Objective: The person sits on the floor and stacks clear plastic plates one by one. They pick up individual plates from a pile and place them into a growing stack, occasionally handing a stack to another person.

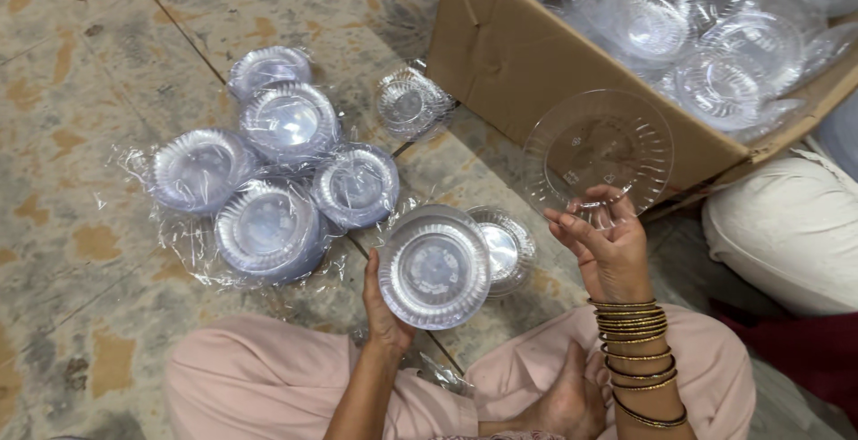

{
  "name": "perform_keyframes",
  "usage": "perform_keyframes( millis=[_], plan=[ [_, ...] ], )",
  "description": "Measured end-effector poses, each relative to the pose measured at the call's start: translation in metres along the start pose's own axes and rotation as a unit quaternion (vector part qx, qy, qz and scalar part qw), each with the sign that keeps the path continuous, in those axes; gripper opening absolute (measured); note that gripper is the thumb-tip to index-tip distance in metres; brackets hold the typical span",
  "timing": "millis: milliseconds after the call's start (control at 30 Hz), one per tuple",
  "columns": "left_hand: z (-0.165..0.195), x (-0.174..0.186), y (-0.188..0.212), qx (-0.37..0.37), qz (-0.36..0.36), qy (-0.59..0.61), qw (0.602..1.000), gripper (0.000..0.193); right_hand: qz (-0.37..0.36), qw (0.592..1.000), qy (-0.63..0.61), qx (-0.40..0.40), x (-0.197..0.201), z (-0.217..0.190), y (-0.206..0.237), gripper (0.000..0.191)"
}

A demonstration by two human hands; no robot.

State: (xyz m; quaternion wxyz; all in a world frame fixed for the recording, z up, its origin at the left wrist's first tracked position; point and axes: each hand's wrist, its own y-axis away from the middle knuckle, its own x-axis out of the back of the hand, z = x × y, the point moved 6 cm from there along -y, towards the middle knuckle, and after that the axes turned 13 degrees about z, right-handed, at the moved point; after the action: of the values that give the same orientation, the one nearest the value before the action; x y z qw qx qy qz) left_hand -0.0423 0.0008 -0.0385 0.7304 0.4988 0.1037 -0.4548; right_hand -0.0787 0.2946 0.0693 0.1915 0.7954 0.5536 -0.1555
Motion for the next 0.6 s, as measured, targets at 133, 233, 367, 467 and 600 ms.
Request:
perform_keyframes(
  millis=[133, 233, 367, 467, 600],
  plan=[
    [0.004, -0.003, 0.005, -0.020, 0.000, -0.010, 1.000, 0.076, 0.012, 1.000, 0.007, 0.015, -0.003, -0.008, 0.002, 0.045],
    [0.005, -0.005, 0.007, -0.020, 0.003, -0.010, 1.000, 0.077, 0.030, 0.999, 0.020, 0.029, -0.005, -0.013, 0.005, 0.039],
    [0.009, -0.006, 0.009, -0.018, 0.000, 0.042, 0.999, 0.078, 0.070, 0.981, 0.118, 0.135, -0.005, -0.028, 0.010, 0.022],
    [0.017, -0.002, 0.008, -0.032, 0.014, 0.069, 0.997, 0.077, 0.076, 0.957, 0.180, 0.217, -0.007, -0.040, 0.013, 0.020],
    [0.021, 0.002, 0.006, -0.052, 0.035, 0.062, 0.996, 0.075, 0.095, 0.948, 0.210, 0.219, -0.004, -0.041, 0.011, 0.024]
  ],
)
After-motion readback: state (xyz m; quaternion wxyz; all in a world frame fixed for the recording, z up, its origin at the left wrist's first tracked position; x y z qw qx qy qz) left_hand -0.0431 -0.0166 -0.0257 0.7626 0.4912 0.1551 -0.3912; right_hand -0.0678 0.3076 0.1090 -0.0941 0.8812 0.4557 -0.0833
